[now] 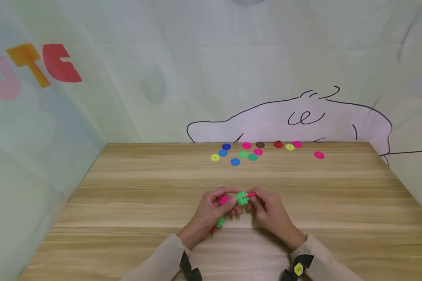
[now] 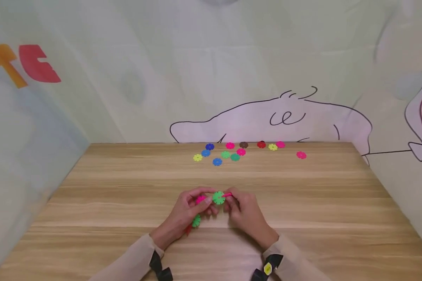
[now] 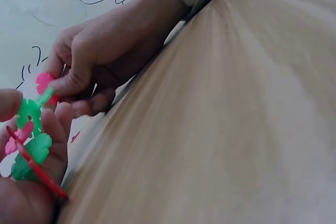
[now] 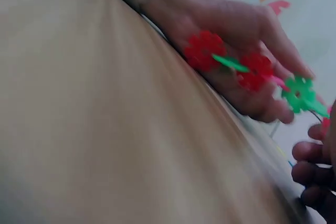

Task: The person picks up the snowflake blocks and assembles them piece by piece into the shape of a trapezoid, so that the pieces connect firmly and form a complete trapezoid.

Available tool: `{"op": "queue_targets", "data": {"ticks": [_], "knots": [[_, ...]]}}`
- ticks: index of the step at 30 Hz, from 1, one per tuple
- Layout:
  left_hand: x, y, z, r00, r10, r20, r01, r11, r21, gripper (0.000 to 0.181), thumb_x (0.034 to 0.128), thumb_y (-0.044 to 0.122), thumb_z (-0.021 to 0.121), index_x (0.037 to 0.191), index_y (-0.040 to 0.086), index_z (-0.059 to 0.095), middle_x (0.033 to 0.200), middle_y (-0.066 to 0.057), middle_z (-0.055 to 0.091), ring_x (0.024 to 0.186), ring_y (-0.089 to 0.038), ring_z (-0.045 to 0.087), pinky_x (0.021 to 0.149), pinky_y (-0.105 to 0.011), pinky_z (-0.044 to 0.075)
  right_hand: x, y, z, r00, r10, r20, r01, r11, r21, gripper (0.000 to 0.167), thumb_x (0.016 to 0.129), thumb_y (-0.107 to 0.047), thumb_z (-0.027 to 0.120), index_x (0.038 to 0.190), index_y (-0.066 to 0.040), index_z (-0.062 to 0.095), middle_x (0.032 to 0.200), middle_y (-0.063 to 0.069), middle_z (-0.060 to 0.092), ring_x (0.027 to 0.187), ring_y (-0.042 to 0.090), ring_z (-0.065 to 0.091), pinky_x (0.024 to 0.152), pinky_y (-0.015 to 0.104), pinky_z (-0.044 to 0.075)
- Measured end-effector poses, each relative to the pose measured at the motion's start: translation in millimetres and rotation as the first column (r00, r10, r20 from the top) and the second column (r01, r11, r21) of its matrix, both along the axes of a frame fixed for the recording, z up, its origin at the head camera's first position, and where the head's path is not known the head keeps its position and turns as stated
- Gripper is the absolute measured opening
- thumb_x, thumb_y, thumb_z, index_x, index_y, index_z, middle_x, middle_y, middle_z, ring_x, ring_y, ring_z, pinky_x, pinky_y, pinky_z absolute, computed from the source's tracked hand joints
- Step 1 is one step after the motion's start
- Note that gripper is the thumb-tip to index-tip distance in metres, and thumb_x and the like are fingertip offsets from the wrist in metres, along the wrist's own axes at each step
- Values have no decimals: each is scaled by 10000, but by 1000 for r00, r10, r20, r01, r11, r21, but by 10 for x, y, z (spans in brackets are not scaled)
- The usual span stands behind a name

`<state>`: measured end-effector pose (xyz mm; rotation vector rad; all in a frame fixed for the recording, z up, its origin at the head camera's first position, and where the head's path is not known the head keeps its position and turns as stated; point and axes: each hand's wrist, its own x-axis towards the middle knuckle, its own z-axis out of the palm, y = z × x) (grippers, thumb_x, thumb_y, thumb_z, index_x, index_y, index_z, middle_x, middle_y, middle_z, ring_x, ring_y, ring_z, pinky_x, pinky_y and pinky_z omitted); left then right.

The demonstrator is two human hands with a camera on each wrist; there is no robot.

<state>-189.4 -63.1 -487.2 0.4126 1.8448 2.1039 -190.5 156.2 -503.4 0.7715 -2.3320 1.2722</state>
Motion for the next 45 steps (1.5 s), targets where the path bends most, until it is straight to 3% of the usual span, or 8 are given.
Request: {"op": "queue_targets", "data": {"ticks": [5,11,15,19,24,32,39,45], "knots": [[13,19,-11,999,39,-11,-39,999,-20,327,1070,140,661,1367,7,674,834,21,769,742,-69,731,714,-204,589,-252,147,57,981,-46,189,58,997,-57,427,894,206,523,1198,-29,707,874,81,741,718,77,631,661,222,520],[18,33,12,1000,-3,-23,3,1000,-26,378,1117,138,550,1478,41,601,812,-140,735,688,-86,695,677,-215,577,-771,260,55,955,-291,47,286,953,100,337,926,92,606,1218,14,756,910,153,754,711,128,573,679,275,449],[3,34,28,994,-104,-30,102,993,-50,433,1156,175,448,1573,80,516,869,-265,675,718,-105,680,701,-216,573,-1007,287,90,949,-316,19,302,921,248,364,976,-9,661,1336,3,717,850,171,709,742,258,564,702,398,438],[-13,34,21,984,-178,-12,177,982,-73,447,1175,228,389,1599,141,500,897,-145,658,773,-114,661,733,-211,562,-1124,264,167,928,-358,102,280,851,444,443,1036,-143,641,1477,-113,641,864,181,714,772,321,631,683,455,490],[-22,-1,7,974,-226,-9,225,972,-63,443,1178,233,363,1582,143,520,928,-95,647,794,-111,647,739,-210,553,-1150,183,236,902,-405,150,239,757,609,435,1060,-219,574,1490,-211,634,1142,203,773,919,353,710,676,518,573],[-38,-25,22,975,-222,-18,218,969,-118,413,1179,245,383,1553,154,532,937,-118,638,806,-138,648,753,-208,555,-1037,235,147,914,-374,157,272,853,445,266,1033,-216,696,1270,-94,700,1328,229,573,930,386,648,755,540,543],[-51,-44,10,974,-222,-47,214,969,-123,413,1180,238,387,1551,113,520,955,-174,644,811,-135,651,763,-220,560,-792,275,86,942,-278,187,241,950,199,178,987,-94,770,1145,-51,700,968,120,766,789,202,632,741,316,494],[-46,-42,7,977,-210,-40,203,969,-139,397,1184,232,371,1537,166,540,916,-159,670,800,-141,647,759,-218,557,-459,277,89,937,-203,285,207,978,17,173,996,-102,768,1158,-42,767,819,86,794,708,67,625,680,200,485]]}}
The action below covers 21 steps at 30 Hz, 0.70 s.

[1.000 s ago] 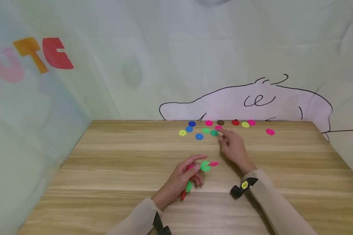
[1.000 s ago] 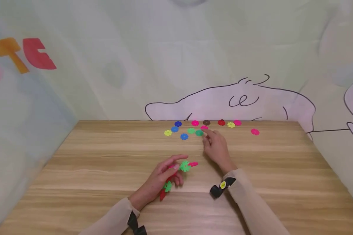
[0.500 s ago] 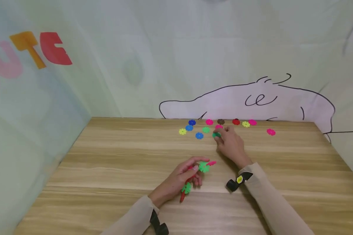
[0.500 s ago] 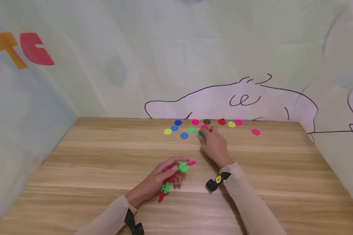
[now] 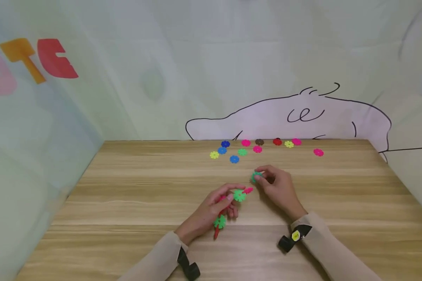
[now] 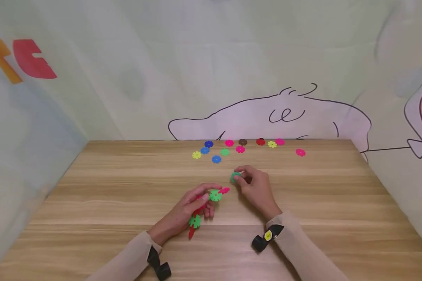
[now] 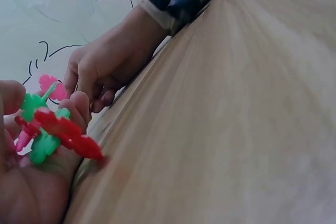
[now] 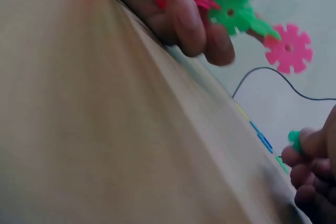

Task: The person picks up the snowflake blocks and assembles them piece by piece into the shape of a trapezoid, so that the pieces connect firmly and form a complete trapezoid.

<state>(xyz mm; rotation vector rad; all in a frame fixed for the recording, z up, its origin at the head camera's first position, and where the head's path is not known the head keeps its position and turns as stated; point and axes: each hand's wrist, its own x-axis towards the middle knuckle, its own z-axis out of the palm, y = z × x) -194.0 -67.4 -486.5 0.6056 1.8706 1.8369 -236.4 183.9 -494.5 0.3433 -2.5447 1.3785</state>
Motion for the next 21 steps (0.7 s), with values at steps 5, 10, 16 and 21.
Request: {"op": "queue_targets", "data": {"ticks": [5,10,16,21], "knots": [[-5,3,-9,1000,10,-6,-10,1000,3,403,1186,210,361,1545,148,532,926,-248,665,794,-143,643,763,-217,556,248,-6,27,995,62,78,-49,986,-162,185,1030,-136,729,1171,-28,783,741,71,745,654,42,598,628,204,474],[-13,6,-16,999,16,-31,-15,1000,7,402,1181,217,385,1541,114,532,921,-333,646,779,-117,641,746,-211,552,384,-2,48,987,93,130,-49,951,-304,202,1044,-110,703,1192,10,768,714,22,705,586,40,540,501,218,441],[-10,10,-9,999,10,-43,-10,1000,0,394,1174,229,415,1530,119,543,932,-330,637,774,-113,640,734,-209,547,417,-9,50,986,120,118,-72,935,-346,214,1050,-119,699,1214,1,764,721,2,714,594,37,539,476,216,430],[-4,13,-4,999,11,-45,-12,1000,-24,383,1174,235,418,1520,151,559,914,-240,662,777,-118,640,733,-210,548,419,-9,49,986,133,101,-90,931,-353,193,1054,-96,684,1194,5,770,707,-18,688,594,43,541,462,223,432]]}}
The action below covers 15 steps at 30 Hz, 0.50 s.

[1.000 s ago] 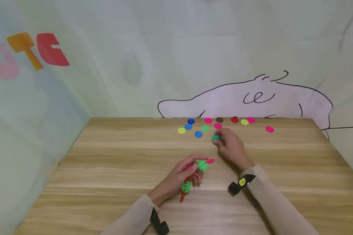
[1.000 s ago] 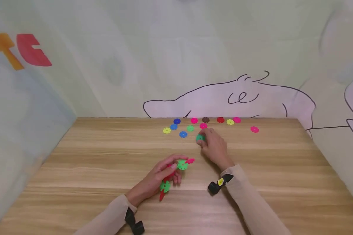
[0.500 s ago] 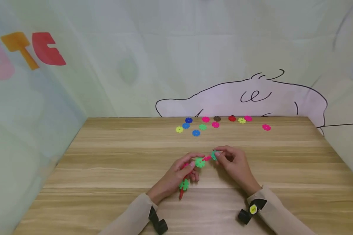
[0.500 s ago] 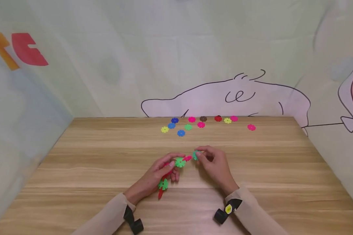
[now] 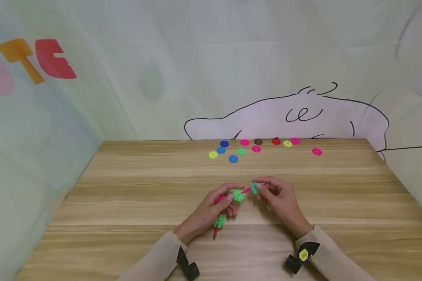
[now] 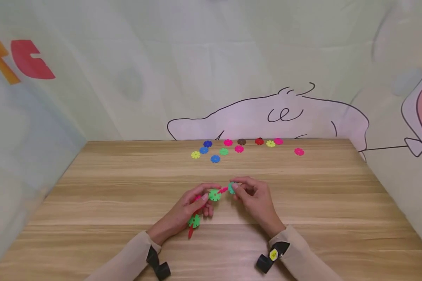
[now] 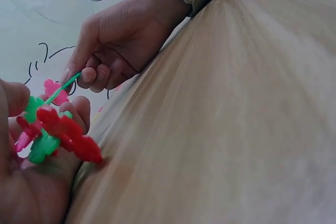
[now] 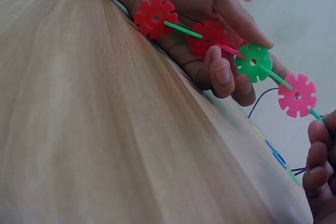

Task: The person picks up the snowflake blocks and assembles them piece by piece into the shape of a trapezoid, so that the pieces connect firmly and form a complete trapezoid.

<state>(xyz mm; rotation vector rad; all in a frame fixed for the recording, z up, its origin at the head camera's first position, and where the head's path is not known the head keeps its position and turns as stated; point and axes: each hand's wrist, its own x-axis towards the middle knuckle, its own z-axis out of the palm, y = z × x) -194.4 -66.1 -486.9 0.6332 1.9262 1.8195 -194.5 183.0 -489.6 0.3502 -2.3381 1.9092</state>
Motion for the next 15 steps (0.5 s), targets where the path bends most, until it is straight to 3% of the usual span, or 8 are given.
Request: {"op": "queue_targets", "data": {"ticks": [4,15], "knots": [[10,-13,3,1000,2,0,-2,1000,-17,374,1174,247,424,1513,199,575,918,-186,671,784,-113,642,740,-207,550,-7,-1,-5,1000,21,-22,-21,1000,20,179,1063,-81,660,1173,1,775,688,-51,603,593,46,502,460,241,420],[7,-12,1,1000,-15,-18,15,1000,-17,386,1177,248,413,1522,163,565,925,-146,642,792,-106,636,742,-204,548,-14,2,-11,998,58,-37,-57,998,37,173,1069,-70,640,1145,-2,781,650,-60,516,539,57,432,466,263,389]]}}
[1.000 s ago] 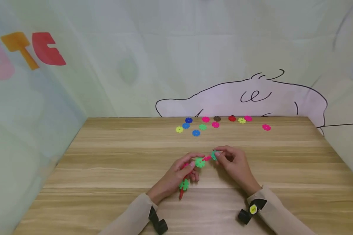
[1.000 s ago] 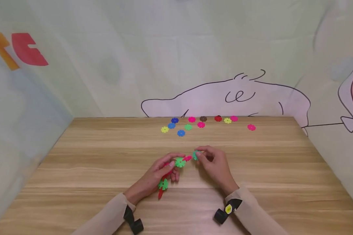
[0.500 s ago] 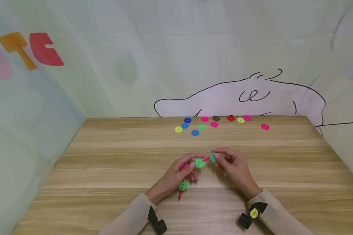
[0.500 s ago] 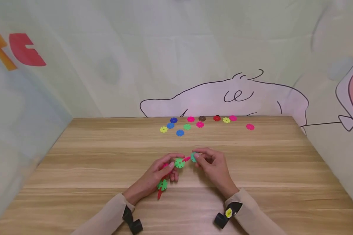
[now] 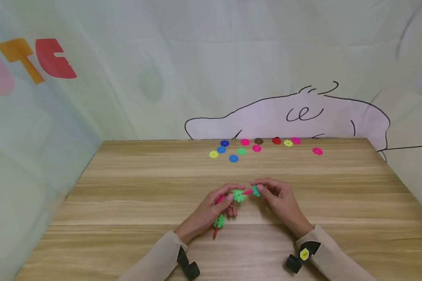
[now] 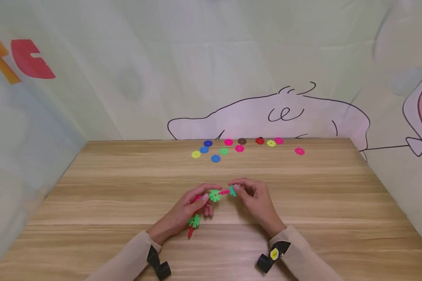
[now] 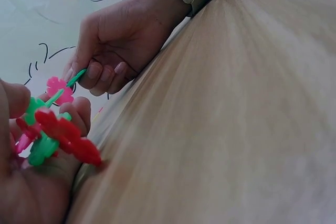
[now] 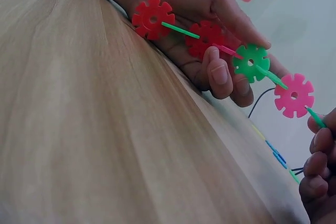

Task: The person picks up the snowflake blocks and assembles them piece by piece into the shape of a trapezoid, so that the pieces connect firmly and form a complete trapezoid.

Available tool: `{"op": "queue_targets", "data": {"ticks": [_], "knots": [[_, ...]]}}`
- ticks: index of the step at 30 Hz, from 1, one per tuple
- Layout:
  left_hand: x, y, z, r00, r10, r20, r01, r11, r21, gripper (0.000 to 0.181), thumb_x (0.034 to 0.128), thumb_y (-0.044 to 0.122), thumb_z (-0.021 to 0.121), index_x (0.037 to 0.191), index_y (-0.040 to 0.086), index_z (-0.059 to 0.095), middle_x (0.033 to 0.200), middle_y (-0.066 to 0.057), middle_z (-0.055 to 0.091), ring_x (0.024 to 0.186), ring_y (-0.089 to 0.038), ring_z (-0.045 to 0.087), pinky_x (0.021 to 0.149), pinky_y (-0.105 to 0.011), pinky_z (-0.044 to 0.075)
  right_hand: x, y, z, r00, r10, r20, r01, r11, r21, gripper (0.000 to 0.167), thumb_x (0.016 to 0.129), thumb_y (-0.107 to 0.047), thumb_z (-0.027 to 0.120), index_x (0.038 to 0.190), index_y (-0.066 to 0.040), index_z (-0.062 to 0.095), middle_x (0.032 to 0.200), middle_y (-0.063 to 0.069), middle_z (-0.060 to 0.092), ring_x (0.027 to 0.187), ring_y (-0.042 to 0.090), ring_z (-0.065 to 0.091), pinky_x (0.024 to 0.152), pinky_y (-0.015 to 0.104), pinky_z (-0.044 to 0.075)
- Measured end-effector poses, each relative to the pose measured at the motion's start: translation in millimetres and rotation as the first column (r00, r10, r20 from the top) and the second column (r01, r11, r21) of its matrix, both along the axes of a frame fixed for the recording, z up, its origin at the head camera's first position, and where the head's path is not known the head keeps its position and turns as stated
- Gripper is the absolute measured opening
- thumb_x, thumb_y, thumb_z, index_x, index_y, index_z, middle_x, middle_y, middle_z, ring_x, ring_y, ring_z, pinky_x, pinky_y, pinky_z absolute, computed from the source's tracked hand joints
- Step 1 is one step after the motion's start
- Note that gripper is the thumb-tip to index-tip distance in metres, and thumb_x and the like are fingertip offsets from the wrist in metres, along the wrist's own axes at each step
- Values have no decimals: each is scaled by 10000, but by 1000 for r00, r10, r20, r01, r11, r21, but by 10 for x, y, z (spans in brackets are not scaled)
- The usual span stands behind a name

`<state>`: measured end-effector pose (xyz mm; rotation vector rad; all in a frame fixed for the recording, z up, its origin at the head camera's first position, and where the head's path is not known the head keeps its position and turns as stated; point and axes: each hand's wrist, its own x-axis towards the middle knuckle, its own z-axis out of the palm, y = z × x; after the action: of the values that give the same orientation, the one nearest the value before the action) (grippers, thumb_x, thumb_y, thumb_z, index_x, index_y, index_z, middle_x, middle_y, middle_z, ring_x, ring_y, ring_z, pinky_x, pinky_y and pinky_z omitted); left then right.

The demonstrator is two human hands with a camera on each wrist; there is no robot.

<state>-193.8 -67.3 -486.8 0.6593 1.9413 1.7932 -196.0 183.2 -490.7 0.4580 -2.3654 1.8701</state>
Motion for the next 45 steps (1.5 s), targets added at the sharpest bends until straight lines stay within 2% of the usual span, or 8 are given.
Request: {"op": "queue_targets", "data": {"ticks": [12,19,26,31,34,36,40,45], "knots": [[6,12,-3,999,-37,-27,38,999,19,389,1180,209,391,1513,112,568,951,-183,597,800,-118,595,763,-200,517,9,-39,-40,996,57,-65,-50,994,96,188,1071,-72,643,1174,-86,799,684,41,582,614,5,466,502,228,400],[16,0,2,995,-38,-95,37,999,-17,356,1168,172,418,1501,140,541,874,-165,583,793,-117,561,775,-198,487,19,-134,-29,996,70,-54,-68,997,33,186,1068,-54,641,1181,-25,785,675,97,593,601,2,465,477,231,373],[-17,-39,16,997,12,82,-11,1000,-19,403,1136,240,522,1523,143,462,1151,-139,671,939,-143,687,947,-272,539,51,-183,-47,992,121,-47,-119,992,40,244,1058,-35,647,1299,-5,672,697,134,649,614,48,529,583,221,464],[-59,-31,-9,993,-24,119,23,1000,10,436,1116,246,586,1527,144,480,1300,-199,682,994,-144,722,989,-284,544,41,-185,-14,983,183,20,-184,983,31,313,1074,-78,639,1356,-5,525,769,167,724,658,76,609,697,233,540],[-65,-34,-25,993,-37,113,34,999,30,441,1109,212,606,1523,114,492,1256,-206,685,946,-127,728,931,-247,568,-70,-171,-18,996,89,-2,-88,993,74,231,1096,-97,606,1305,-4,573,735,139,701,642,67,596,652,228,511],[-59,-34,-17,992,-28,124,24,999,35,443,1101,199,620,1522,113,513,1229,-189,693,931,-123,732,898,-244,582,-210,-144,-35,996,-35,-84,48,986,158,175,1092,-80,600,1244,-1,634,704,108,674,616,55,551,608,220,462],[-52,-22,-1,990,-24,140,19,999,40,431,1098,196,628,1517,116,565,1208,-120,706,923,-114,730,846,-230,591,-561,-58,-50,937,-248,-245,321,888,329,163,1021,-36,648,1147,3,744,748,114,721,626,86,545,608,234,425],[-41,-16,2,990,-31,138,26,999,34,397,1099,217,633,1489,144,614,1180,-74,723,924,-93,717,815,-206,579,-958,16,-5,906,-315,-282,412,803,430,292,969,-55,655,1212,76,749,823,200,747,693,276,632,677,387,486]]}}
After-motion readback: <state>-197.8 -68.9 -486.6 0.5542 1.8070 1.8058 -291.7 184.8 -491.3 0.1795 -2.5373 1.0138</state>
